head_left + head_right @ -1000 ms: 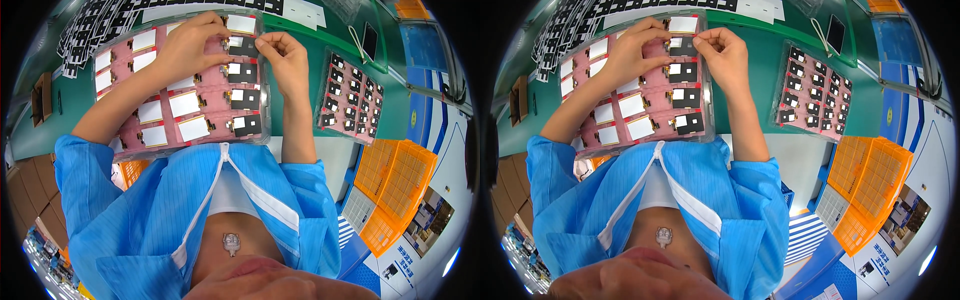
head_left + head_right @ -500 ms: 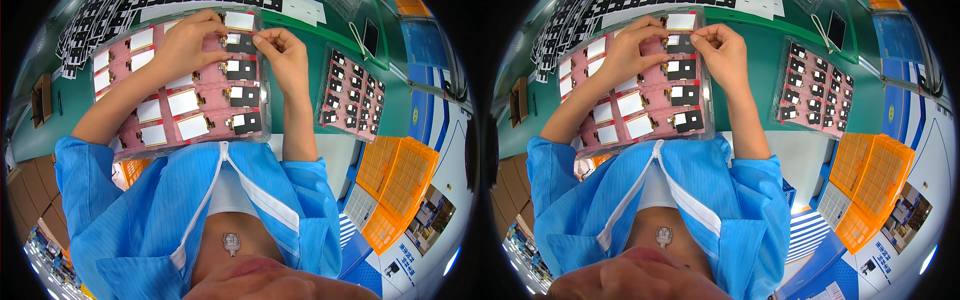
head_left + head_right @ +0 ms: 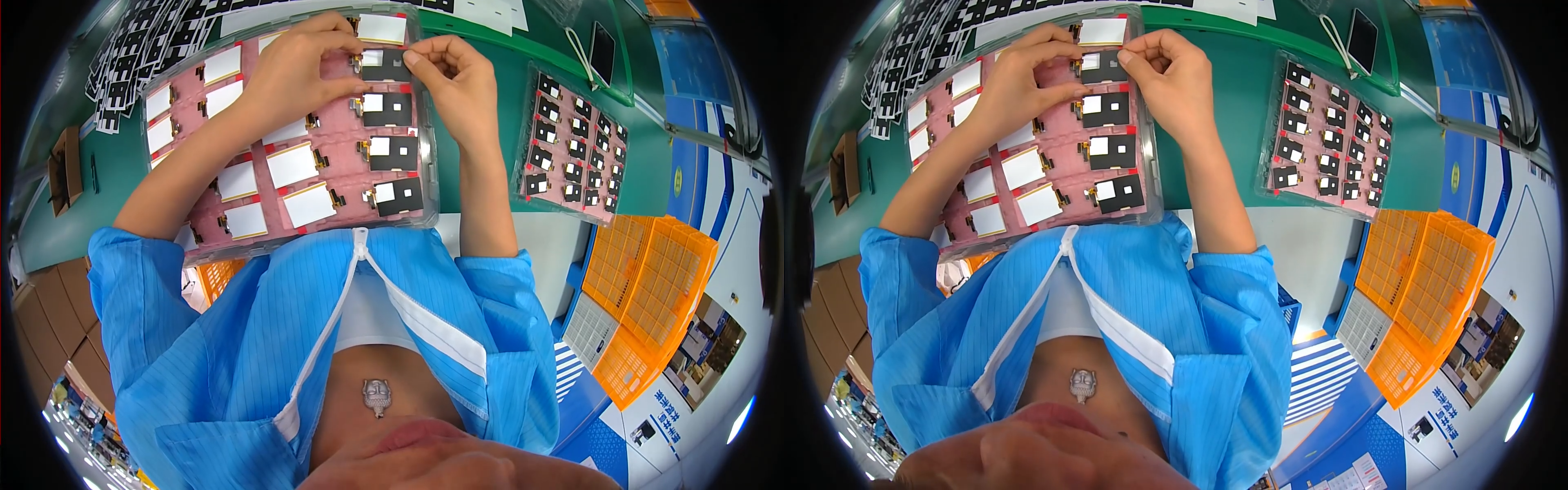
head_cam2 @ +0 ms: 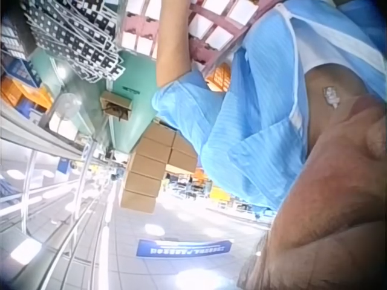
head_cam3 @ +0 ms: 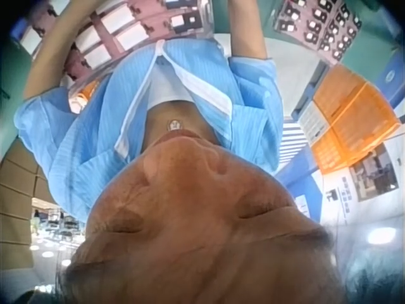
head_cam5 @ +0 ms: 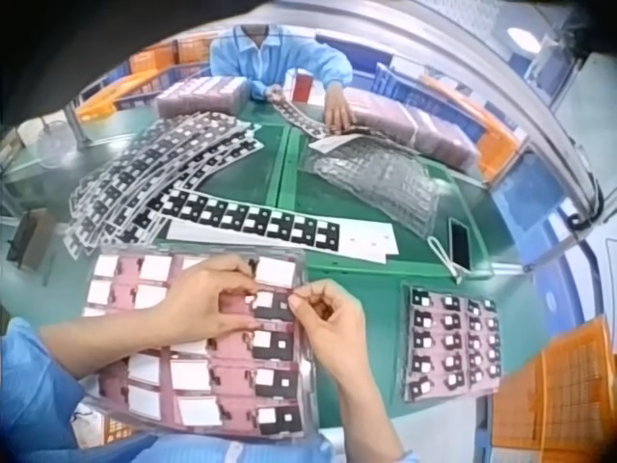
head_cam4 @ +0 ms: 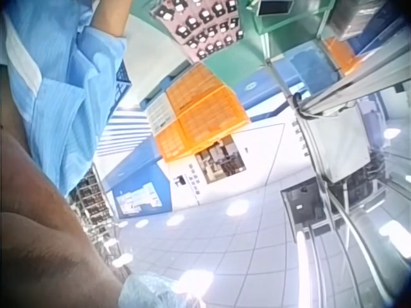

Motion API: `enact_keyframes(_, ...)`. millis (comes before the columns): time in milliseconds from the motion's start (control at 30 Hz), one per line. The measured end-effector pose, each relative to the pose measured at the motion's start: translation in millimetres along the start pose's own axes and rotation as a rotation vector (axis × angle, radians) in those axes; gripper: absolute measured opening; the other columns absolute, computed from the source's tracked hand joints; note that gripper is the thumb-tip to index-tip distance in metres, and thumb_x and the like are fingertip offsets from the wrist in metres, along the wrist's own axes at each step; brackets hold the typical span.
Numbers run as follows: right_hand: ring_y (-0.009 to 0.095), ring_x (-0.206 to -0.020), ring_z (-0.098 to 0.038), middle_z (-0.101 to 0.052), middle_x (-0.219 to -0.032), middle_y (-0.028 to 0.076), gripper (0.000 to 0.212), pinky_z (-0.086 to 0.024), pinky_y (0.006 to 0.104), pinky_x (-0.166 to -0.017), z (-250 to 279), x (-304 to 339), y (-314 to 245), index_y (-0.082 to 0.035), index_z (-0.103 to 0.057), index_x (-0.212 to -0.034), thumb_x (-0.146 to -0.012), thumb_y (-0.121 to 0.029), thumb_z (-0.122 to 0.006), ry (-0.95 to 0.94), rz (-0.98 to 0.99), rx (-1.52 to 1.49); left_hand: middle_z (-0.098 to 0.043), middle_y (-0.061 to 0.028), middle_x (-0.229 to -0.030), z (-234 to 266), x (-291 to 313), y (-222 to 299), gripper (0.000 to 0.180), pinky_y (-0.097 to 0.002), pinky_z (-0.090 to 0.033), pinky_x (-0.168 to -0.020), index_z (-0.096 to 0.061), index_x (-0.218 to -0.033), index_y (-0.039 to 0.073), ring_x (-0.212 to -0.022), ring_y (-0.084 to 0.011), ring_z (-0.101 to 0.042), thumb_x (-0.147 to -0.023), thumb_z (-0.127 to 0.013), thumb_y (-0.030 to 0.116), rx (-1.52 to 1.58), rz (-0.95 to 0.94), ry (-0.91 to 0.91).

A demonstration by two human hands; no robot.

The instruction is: The person peels black labels from a strip and applies them by hand to small electronic modules arranged in a component tray.

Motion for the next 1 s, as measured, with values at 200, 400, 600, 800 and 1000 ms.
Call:
enact_keyframes(200,0.005,-0.065,-0.055,-0.064,-0.075,0.001,0.012,-0.045,0.0197,-0.06,-0.8,0.5,-0.6,0.0,-0.066,-0.089,-0.082,-0.008,-0.071,-0.013,-0.011,0.045,-0.06,-0.0073,-0.105,-2.9,0.7,-3.5,0.036,-0.0299,-0.049,-0.078,-0.064,-0.1,-0.001,-0.091,-0.0228,-0.061,-0.068,-0.078,0.006,0.008,0.036,-0.036)
enact_keyframes(400,0.004,-0.059,-0.051,-0.061,-0.067,-0.001,0.012,-0.043,0.0201,-0.053,0.4,0.7,1.7,0.0,-0.067,-0.086,-0.079,-0.008,-0.072,0.012,0.035,0.026,-0.06,-0.0072,-0.104,-2.5,-0.4,-3.1,0.037,-0.0292,-0.048,-0.078,-0.064,-0.1,-0.001,-0.091,-0.0221,-0.061,-0.068,-0.079,0.007,0.019,0.042,-0.04)
enact_keyframes(600,0.004,-0.062,-0.053,-0.062,-0.071,-0.001,0.013,-0.044,0.0195,-0.056,-0.2,0.9,-2.6,0.0,-0.066,-0.088,-0.08,-0.008,-0.072,0.016,0.066,-0.038,-0.06,-0.0076,-0.105,-3.0,0.4,-3.4,0.037,-0.0298,-0.048,-0.078,-0.064,-0.1,-0.001,-0.092,-0.0228,-0.061,-0.067,-0.079,0.006,0.026,0.045,-0.031)
enact_keyframes(800,0.005,-0.069,-0.055,-0.064,-0.079,0.0,0.013,-0.045,0.0191,-0.063,-1.3,-1.6,0.0,0.0,-0.065,-0.092,-0.083,-0.008,-0.07,-0.053,0.016,-0.078,-0.06,-0.0081,-0.106,-3.4,2.2,-5.3,0.039,-0.0311,-0.048,-0.08,-0.063,-0.102,-0.001,-0.094,-0.0243,-0.06,-0.066,-0.079,0.006,0.028,0.022,-0.023)
enact_keyframes(1000,0.005,-0.072,-0.055,-0.064,-0.082,0.0,0.012,-0.044,0.0189,-0.065,-4.0,-4.9,-2.6,0.0,-0.065,-0.093,-0.084,-0.007,-0.069,-0.12,0.006,-0.003,-0.059,-0.008,-0.106,-1.6,2.8,-1.5,0.041,-0.0306,-0.048,-0.08,-0.062,-0.103,-0.002,-0.094,-0.0241,-0.059,-0.066,-0.079,0.006,0.041,0.021,-0.025)
Point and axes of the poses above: each hand's wrist, its own x-axis away from the middle knuckle, its own z-axis out of the back of the hand, y = z × x, the point moved 9 cm from there along -x, towards the middle knuckle
